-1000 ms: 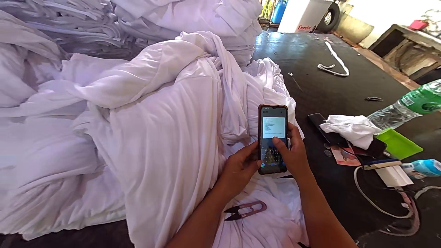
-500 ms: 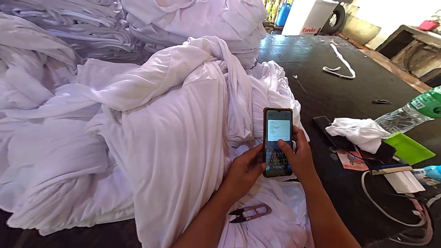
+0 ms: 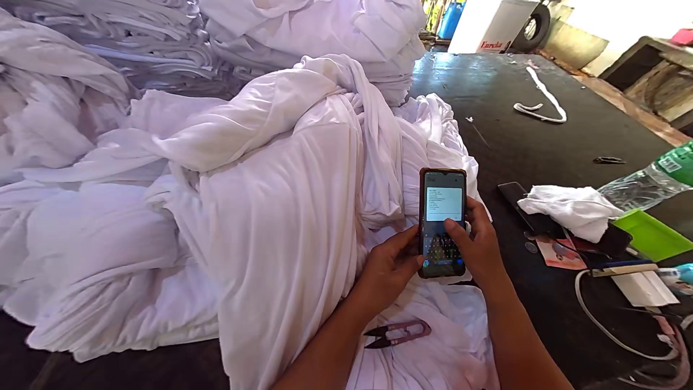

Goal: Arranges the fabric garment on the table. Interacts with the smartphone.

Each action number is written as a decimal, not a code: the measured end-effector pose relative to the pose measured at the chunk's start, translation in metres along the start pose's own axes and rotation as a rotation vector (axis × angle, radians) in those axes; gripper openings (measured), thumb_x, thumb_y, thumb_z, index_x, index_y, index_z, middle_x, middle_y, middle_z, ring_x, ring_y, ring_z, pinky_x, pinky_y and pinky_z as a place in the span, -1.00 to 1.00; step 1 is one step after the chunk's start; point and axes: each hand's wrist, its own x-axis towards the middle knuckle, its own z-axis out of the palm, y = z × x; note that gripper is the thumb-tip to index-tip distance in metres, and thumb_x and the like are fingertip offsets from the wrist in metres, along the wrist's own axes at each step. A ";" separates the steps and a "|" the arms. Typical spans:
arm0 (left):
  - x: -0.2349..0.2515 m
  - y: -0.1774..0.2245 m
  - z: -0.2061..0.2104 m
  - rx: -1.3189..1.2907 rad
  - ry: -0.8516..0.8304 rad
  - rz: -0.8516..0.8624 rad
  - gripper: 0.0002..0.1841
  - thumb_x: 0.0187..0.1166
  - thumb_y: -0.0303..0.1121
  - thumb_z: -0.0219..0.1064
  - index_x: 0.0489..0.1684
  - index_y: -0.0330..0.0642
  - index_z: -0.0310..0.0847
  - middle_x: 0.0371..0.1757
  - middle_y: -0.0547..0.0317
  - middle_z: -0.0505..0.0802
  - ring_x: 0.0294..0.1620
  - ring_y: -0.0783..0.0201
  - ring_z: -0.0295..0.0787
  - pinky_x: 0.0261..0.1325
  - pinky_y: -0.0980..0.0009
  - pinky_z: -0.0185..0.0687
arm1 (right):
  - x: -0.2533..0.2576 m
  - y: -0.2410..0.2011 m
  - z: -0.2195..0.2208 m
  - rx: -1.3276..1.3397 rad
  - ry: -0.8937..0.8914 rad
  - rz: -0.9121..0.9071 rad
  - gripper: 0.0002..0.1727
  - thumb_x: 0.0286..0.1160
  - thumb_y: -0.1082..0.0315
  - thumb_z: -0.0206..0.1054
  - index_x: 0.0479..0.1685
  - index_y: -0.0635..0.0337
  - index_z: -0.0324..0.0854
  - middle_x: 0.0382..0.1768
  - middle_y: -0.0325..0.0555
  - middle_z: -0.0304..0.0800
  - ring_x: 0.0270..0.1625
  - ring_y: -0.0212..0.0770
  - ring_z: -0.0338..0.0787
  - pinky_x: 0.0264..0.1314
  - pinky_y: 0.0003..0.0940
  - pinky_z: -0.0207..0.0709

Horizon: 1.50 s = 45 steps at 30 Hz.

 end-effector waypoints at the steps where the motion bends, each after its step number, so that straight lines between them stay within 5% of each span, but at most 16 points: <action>1: 0.000 0.000 0.000 0.002 0.000 0.000 -0.47 0.60 -0.61 0.24 0.60 -0.55 0.33 0.31 -0.13 0.77 0.18 0.40 0.79 0.33 0.52 0.66 | 0.000 0.000 0.000 0.009 -0.008 0.000 -0.21 0.48 0.08 0.33 0.56 0.50 0.24 0.24 0.00 0.66 0.22 -0.54 0.70 0.26 -0.64 0.59; 16: 0.000 -0.001 0.000 0.027 0.002 0.014 -0.47 0.60 -0.61 0.26 0.59 -0.56 0.33 0.29 -0.11 0.77 0.18 0.42 0.79 0.32 0.54 0.66 | 0.000 -0.002 -0.008 0.028 -0.162 0.112 0.23 0.12 -0.03 0.58 0.79 0.28 -0.11 0.45 0.03 0.51 0.33 -0.46 0.68 0.31 -0.54 0.62; 21: 0.001 -0.003 -0.001 0.046 0.001 0.021 -0.47 0.61 -0.60 0.26 0.59 -0.55 0.33 0.29 -0.11 0.78 0.18 0.42 0.79 0.33 0.54 0.66 | 0.002 -0.001 -0.017 0.149 -0.235 0.111 0.01 0.33 0.16 0.43 0.78 0.25 -0.09 0.40 -0.11 0.56 0.32 -0.47 0.70 0.33 -0.52 0.64; 30: 0.001 -0.002 0.000 0.057 0.003 0.019 -0.47 0.61 -0.59 0.25 0.59 -0.56 0.34 0.31 -0.13 0.77 0.19 0.41 0.79 0.33 0.53 0.66 | 0.003 -0.001 -0.018 0.111 -0.261 0.116 0.08 0.24 0.27 0.48 0.80 0.25 -0.15 0.45 -0.04 0.53 0.36 -0.44 0.69 0.36 -0.52 0.63; 34: 0.001 -0.003 -0.001 0.052 0.000 0.016 -0.47 0.61 -0.59 0.26 0.59 -0.54 0.34 0.31 -0.12 0.77 0.19 0.41 0.79 0.33 0.53 0.66 | 0.003 0.003 -0.015 0.087 -0.144 0.074 -0.19 0.44 0.17 0.34 0.70 0.29 0.14 0.35 -0.09 0.61 0.32 -0.45 0.68 0.37 -0.50 0.58; 38: 0.002 -0.003 -0.001 0.052 -0.012 0.017 -0.47 0.62 -0.60 0.25 0.60 -0.53 0.34 0.31 -0.12 0.77 0.18 0.40 0.79 0.32 0.53 0.66 | 0.003 0.003 -0.009 0.120 -0.002 0.064 -0.50 0.62 0.29 0.14 0.50 0.33 0.38 0.14 -0.16 0.74 0.13 -0.51 0.77 0.25 -0.56 0.64; 45: 0.001 -0.003 -0.001 0.051 -0.011 0.005 -0.47 0.62 -0.59 0.25 0.60 -0.51 0.35 0.31 -0.09 0.78 0.17 0.41 0.80 0.31 0.54 0.67 | 0.003 0.001 -0.009 0.136 0.011 0.092 -0.52 0.61 0.35 0.13 0.50 0.32 0.39 0.12 -0.15 0.76 0.10 -0.51 0.79 0.21 -0.57 0.65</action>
